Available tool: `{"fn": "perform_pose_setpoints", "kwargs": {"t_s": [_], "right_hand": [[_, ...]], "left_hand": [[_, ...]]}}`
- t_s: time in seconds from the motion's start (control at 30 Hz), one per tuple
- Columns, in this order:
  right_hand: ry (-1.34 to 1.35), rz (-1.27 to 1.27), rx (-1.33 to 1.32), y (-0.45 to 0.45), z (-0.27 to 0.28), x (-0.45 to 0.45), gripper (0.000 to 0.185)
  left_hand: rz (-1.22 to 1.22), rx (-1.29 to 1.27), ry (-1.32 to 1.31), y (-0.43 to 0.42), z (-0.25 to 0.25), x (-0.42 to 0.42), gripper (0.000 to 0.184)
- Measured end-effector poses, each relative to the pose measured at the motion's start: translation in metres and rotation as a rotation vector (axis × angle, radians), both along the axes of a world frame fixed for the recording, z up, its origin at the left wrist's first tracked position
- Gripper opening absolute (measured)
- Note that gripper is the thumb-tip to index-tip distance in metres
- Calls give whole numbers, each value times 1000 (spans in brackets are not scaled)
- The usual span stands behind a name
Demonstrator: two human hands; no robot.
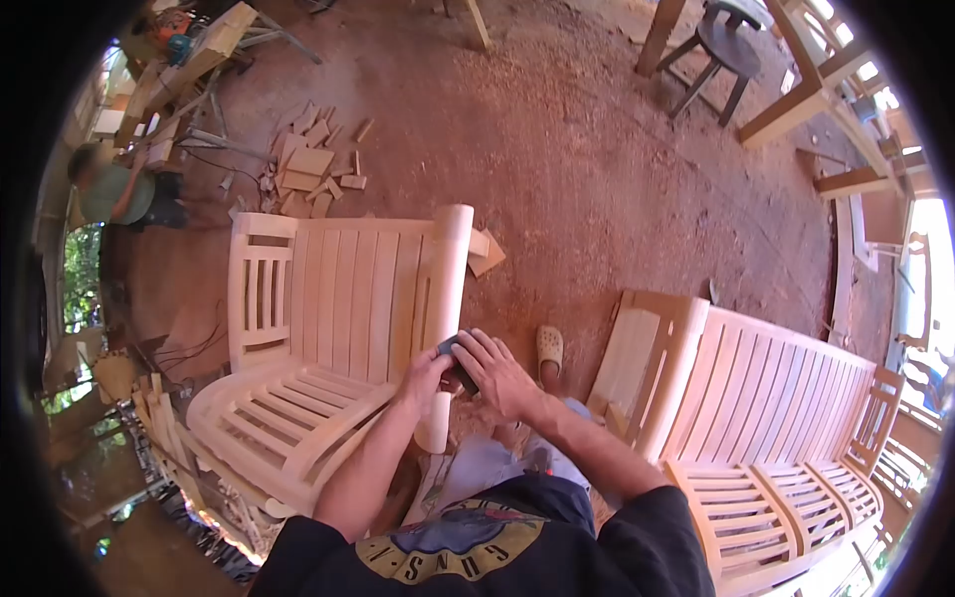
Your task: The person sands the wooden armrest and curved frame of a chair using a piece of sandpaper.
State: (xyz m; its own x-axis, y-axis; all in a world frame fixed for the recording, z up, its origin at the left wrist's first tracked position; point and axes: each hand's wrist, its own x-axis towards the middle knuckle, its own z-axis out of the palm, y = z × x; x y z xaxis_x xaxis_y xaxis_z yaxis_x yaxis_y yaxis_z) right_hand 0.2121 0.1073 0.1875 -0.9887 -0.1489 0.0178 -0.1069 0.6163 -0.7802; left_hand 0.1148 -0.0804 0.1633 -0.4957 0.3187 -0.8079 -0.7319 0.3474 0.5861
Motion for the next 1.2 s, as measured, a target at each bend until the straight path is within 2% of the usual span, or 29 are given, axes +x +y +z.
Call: {"fn": "perform_pose_setpoints", "kwargs": {"t_s": [0.03,0.1,0.17,0.2,0.23,0.27,0.3,0.33,0.37,0.43,0.53,0.63,0.77,0.83,0.93,1.03,1.1,1.2], "right_hand": [[23,47,65,4,-4,-3,91],[-30,51,27,11,-26,-7,88],[-11,-4,-57,13,-52,-8,82],[2,-103,-289,17,-53,-10,74],[-115,-203,-484,23,-54,-12,73],[-233,-304,-676,32,-55,-14,72],[-353,-407,-867,41,-53,-16,72],[-610,-520,-1107,61,-21,-28,73],[-615,-601,-1244,69,-25,-29,76],[-528,-730,-1718,69,-57,-27,78],[-509,-794,-1836,72,-76,-27,80],[-513,-845,-1827,67,-98,-30,81],[-478,-874,-1641,53,-132,-40,81],[-504,-899,-1514,45,-133,-50,81],[-380,-918,-1341,16,-152,-73,74],[-267,-990,-1188,-12,-161,-111,71],[-265,-1021,-998,-26,-166,-139,70],[-174,-1024,-711,-39,-152,-172,68]], "left_hand": [[-32,-29,-18,8,5,-2,15],[-91,-77,-39,25,12,-9,15],[-127,-22,-74,31,9,-17,26],[-102,27,-111,34,10,-23,29],[-78,77,-149,36,8,-28,32],[-10,32,-104,34,0,-35,42],[65,11,12,31,-11,-43,39],[114,-80,111,32,-14,-52,37],[164,-170,214,31,-16,-64,36],[240,-223,255,1,-69,-85,34],[79,-500,367,-39,-147,-102,38],[-197,-738,423,-88,-230,-117,40],[39,-524,116,-84,-270,-137,50],[244,-409,20,-36,-237,-127,56],[-17,-365,191,-16,-214,-119,67],[204,-225,69,-24,-210,-115,74],[186,-246,104,-31,-216,-115,75],[225,-208,93,-62,-264,-122,73]]}}
